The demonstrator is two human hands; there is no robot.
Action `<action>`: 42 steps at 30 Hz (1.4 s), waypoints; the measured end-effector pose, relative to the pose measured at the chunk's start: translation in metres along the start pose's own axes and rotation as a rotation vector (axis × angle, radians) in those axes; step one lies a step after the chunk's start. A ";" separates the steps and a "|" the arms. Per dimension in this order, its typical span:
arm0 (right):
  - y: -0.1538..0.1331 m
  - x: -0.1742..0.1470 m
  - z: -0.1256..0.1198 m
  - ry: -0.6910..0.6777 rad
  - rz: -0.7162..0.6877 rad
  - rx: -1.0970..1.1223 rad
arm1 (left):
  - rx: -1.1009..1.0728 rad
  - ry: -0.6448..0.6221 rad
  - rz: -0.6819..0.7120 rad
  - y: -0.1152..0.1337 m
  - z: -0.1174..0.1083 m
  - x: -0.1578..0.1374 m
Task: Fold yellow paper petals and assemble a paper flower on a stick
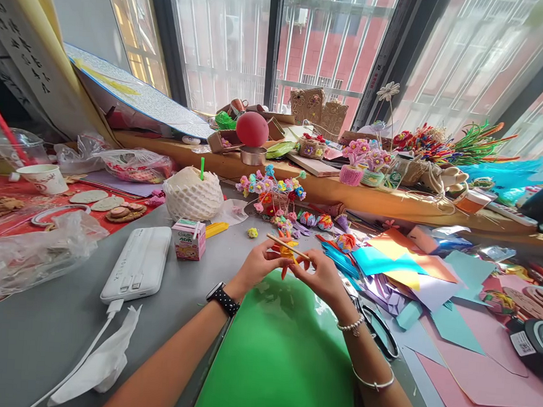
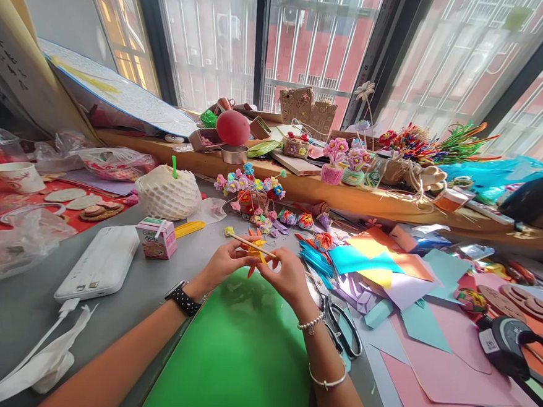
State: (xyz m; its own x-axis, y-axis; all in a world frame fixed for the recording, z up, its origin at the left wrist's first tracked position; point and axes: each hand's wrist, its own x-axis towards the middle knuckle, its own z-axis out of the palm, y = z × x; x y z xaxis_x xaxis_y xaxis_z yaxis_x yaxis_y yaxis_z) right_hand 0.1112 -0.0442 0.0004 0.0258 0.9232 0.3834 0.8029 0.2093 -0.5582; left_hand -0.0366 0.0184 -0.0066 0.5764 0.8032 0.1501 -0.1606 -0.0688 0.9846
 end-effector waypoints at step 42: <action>0.024 0.001 0.014 -0.042 0.232 -0.155 | 1.411 0.257 -0.291 0.101 -0.126 -0.058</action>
State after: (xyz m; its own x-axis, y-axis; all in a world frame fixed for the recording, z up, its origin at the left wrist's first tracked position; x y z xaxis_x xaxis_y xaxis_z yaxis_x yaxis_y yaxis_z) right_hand 0.1220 -0.0341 -0.0224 0.1979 0.9538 0.2259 0.8600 -0.0583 -0.5070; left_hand -0.1871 0.0398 0.0728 0.2708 0.9605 0.0639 0.9226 -0.2779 0.2676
